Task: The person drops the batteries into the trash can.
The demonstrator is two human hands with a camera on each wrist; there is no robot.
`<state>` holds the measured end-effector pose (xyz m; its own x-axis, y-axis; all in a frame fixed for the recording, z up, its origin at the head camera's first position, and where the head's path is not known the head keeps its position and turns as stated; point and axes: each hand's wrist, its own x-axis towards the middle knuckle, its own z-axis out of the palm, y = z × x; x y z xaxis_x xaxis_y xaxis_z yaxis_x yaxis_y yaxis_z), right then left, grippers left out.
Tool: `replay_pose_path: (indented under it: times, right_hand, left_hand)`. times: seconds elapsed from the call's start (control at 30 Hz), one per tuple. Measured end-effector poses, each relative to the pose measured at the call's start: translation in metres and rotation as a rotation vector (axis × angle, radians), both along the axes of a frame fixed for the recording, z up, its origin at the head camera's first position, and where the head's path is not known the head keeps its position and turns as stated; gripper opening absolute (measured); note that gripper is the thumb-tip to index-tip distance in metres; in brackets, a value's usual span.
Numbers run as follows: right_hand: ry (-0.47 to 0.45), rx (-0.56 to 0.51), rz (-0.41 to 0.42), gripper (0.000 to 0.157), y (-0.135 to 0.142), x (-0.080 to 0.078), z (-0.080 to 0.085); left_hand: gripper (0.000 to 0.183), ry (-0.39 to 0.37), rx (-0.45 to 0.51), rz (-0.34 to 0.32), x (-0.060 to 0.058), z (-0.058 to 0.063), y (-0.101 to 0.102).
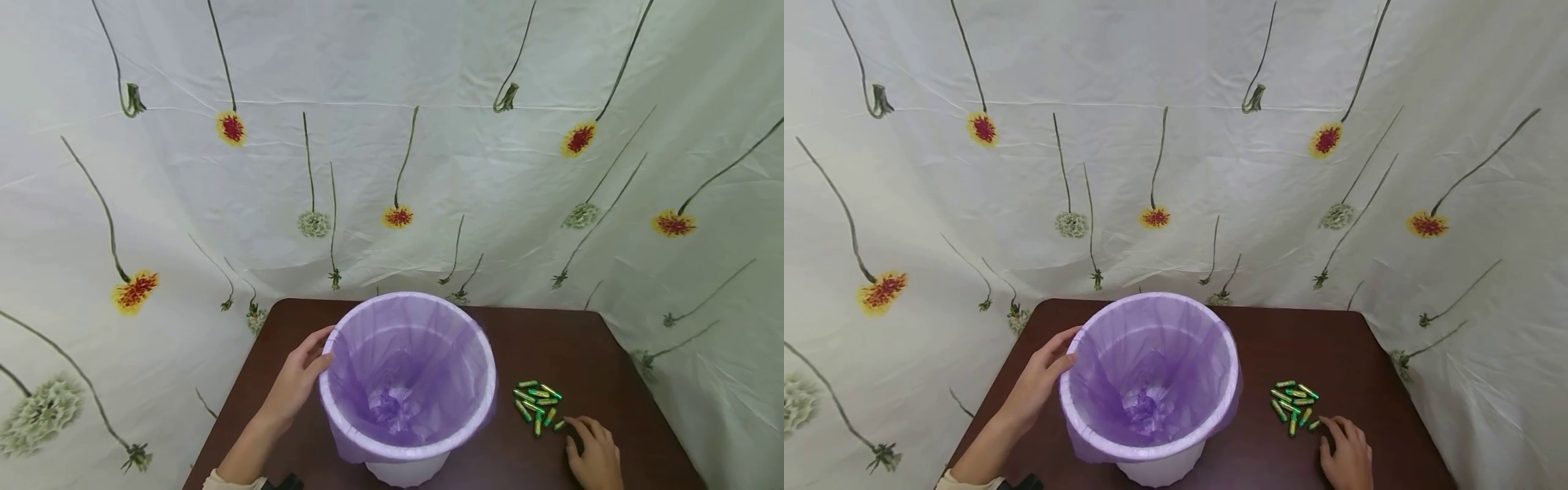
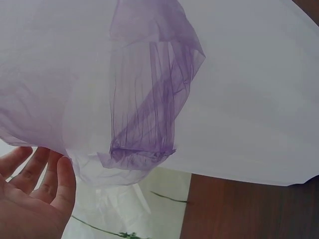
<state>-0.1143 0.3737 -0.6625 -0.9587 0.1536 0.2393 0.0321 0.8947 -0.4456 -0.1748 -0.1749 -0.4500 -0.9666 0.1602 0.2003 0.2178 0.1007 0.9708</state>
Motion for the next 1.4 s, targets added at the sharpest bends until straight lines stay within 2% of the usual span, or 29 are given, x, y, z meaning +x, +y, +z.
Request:
replay_pose_path:
  times: [0.1,0.27,0.43,0.53,0.77,0.93,1.2,1.4]
  right_hand:
    - [0.079,0.091,0.032,0.024,0.004,-0.003,-0.002]
    - [0.011,0.119,0.064,0.017,0.012,-0.007,0.000]
    - [-0.068,0.063,0.066,0.014,0.014,-0.007,0.004]
    - [-0.070,0.032,0.061,0.014,0.014,-0.008,0.007]
    - [-0.039,0.007,0.045,0.017,0.023,-0.007,0.017]
    - [0.007,-0.043,0.050,0.016,0.024,-0.012,0.030]
    - [0.071,-0.158,0.007,0.016,0.005,-0.017,0.047]
    - [0.101,-0.225,-0.034,0.017,-0.005,-0.021,0.068]
  left_hand:
    - [0.045,-0.006,0.004,-0.015,0.000,0.001,-0.001]
    - [0.046,0.003,0.019,-0.039,0.000,0.002,-0.001]
    - [0.045,-0.003,0.022,-0.025,0.001,0.001,-0.001]
    - [0.045,-0.012,0.019,-0.016,0.001,0.001,0.000]
    - [0.046,-0.047,0.049,-0.020,0.006,-0.003,-0.002]
    - [0.045,-0.028,0.050,-0.017,0.001,-0.001,-0.002]
    - [0.046,-0.044,0.073,0.006,0.004,0.000,-0.004]
    - [0.046,-0.048,0.064,-0.015,0.004,-0.002,-0.003]
